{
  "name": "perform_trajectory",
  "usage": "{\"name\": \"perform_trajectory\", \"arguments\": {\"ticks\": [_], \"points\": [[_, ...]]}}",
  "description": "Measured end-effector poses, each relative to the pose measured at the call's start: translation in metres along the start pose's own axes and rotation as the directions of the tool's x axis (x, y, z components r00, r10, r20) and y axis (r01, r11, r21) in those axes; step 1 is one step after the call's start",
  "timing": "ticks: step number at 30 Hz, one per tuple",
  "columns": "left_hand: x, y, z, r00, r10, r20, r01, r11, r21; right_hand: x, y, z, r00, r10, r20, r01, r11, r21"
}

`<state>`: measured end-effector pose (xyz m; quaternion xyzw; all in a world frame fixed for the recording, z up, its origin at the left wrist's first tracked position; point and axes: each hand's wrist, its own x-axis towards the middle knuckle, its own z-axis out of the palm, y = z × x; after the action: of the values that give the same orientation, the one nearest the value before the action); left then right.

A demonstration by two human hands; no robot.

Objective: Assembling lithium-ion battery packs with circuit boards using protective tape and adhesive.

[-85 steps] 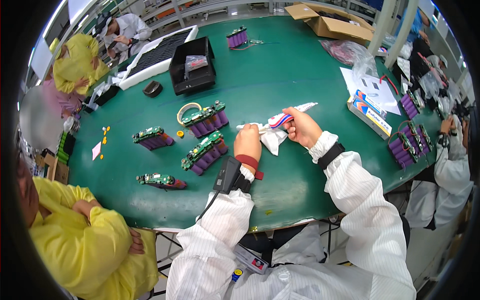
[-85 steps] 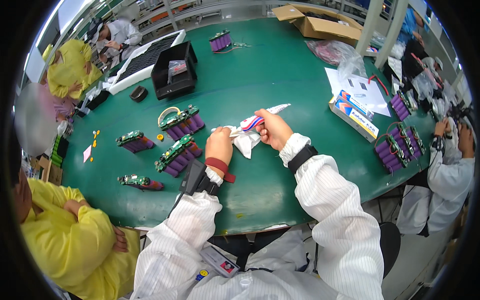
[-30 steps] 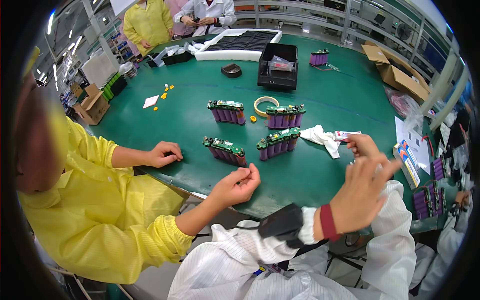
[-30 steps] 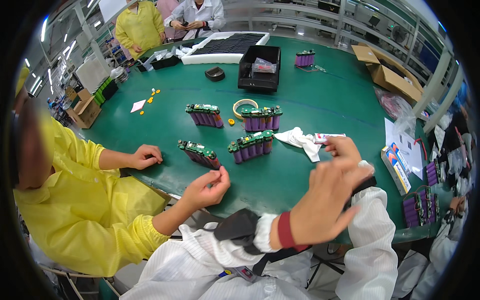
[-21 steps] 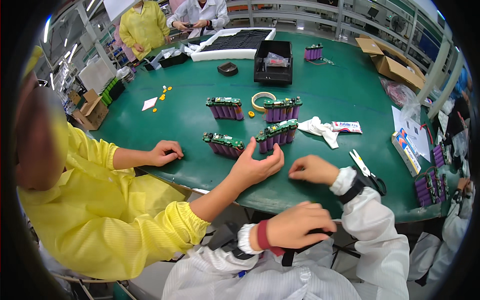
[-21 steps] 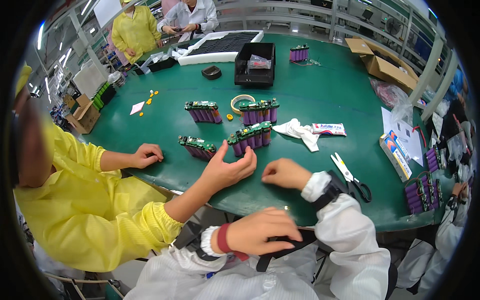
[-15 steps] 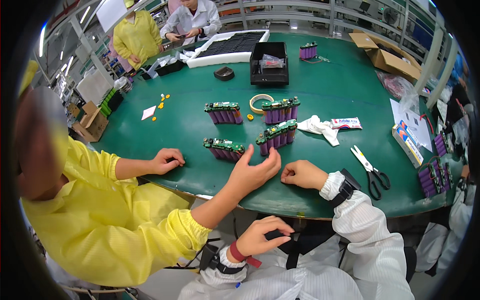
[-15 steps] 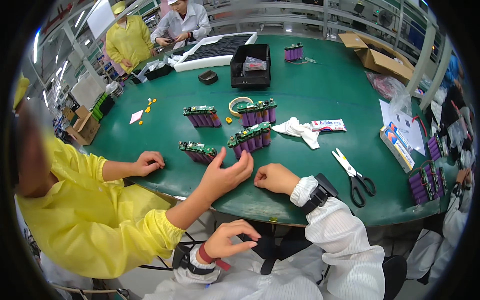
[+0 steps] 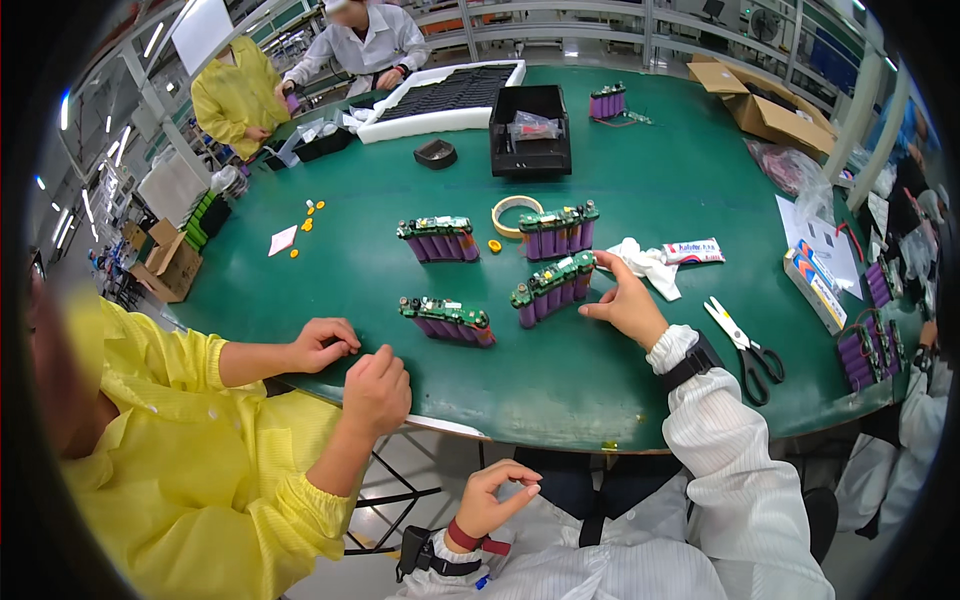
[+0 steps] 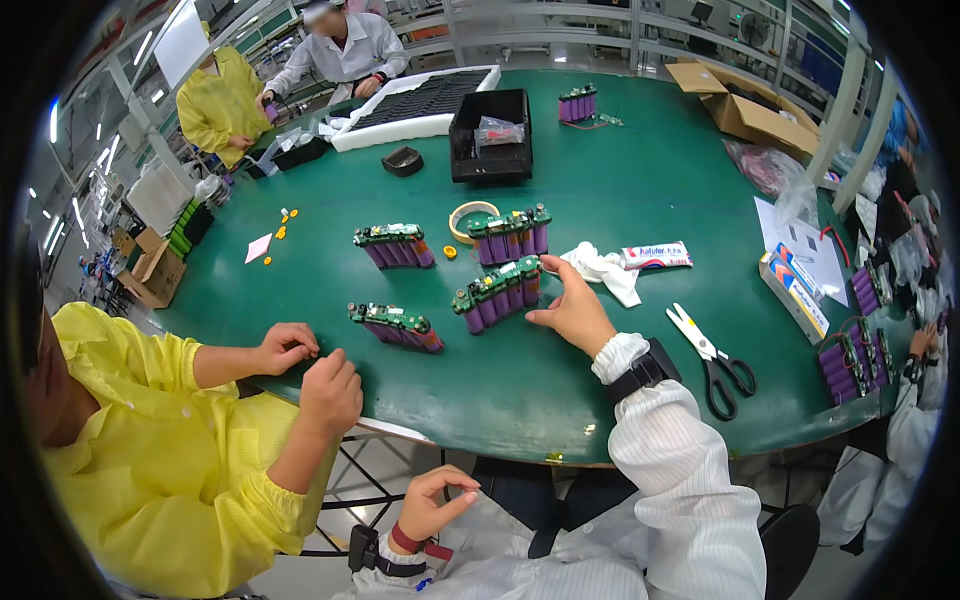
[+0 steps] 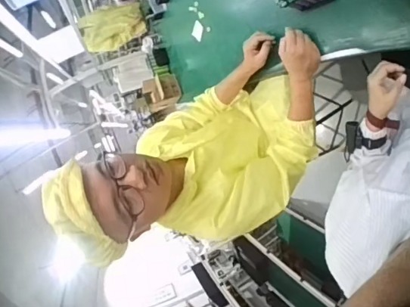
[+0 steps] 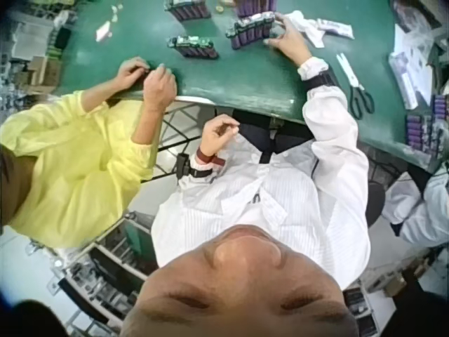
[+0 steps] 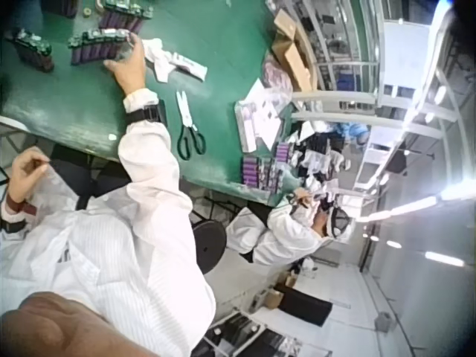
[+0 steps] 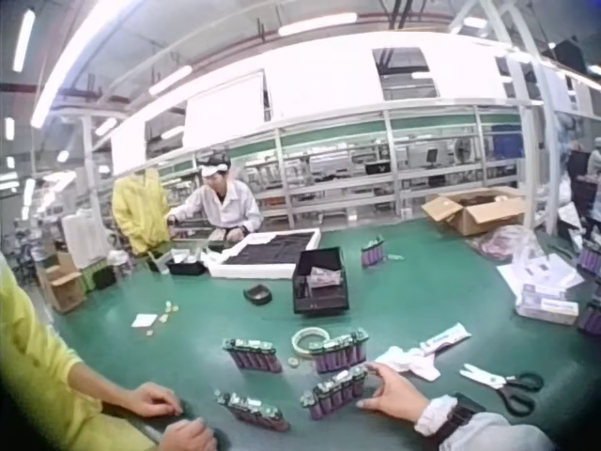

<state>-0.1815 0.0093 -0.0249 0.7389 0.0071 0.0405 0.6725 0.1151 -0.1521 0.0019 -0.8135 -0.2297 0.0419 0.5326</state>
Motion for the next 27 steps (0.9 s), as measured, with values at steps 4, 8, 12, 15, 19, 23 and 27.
{"name": "perform_trajectory", "arguments": {"ticks": [4, 8, 12, 15, 19, 23, 27], "points": [[0.027, 0.011, -0.028, 0.946, 0.135, -0.294, -0.062, 0.967, 0.246, 0.019, -0.003, 0.011, 0.986, 0.010, 0.168, -0.025, 0.996, 0.087], [0.078, 0.004, -0.057, 0.830, 0.134, -0.541, 0.013, 0.966, 0.258, 0.031, 0.019, 0.020, 0.984, -0.086, 0.155, 0.052, 0.975, 0.214], [0.117, -0.003, -0.075, 0.743, 0.172, -0.647, 0.023, 0.959, 0.282, 0.024, 0.006, 0.026, 0.988, 0.009, 0.152, -0.034, 0.986, 0.163], [0.146, -0.008, -0.089, 0.772, 0.129, -0.622, -0.064, 0.990, 0.125, 0.018, 0.000, 0.038, 0.998, -0.013, 0.056, -0.001, 0.970, 0.243], [0.151, -0.006, -0.109, 0.844, -0.014, -0.537, -0.075, 0.987, -0.144, 0.019, -0.025, 0.059, 0.998, 0.034, 0.046, -0.042, 0.980, 0.192], [0.125, 0.006, -0.101, 0.851, -0.123, -0.511, 0.034, 0.983, -0.180, 0.032, -0.033, 0.083, 0.995, 0.059, 0.081, -0.070, 0.987, 0.144], [0.104, 0.011, -0.089, 0.876, -0.052, -0.479, -0.007, 0.993, -0.120, 0.045, -0.049, 0.113, 0.989, 0.018, 0.145, -0.039, 0.989, 0.145]]}}
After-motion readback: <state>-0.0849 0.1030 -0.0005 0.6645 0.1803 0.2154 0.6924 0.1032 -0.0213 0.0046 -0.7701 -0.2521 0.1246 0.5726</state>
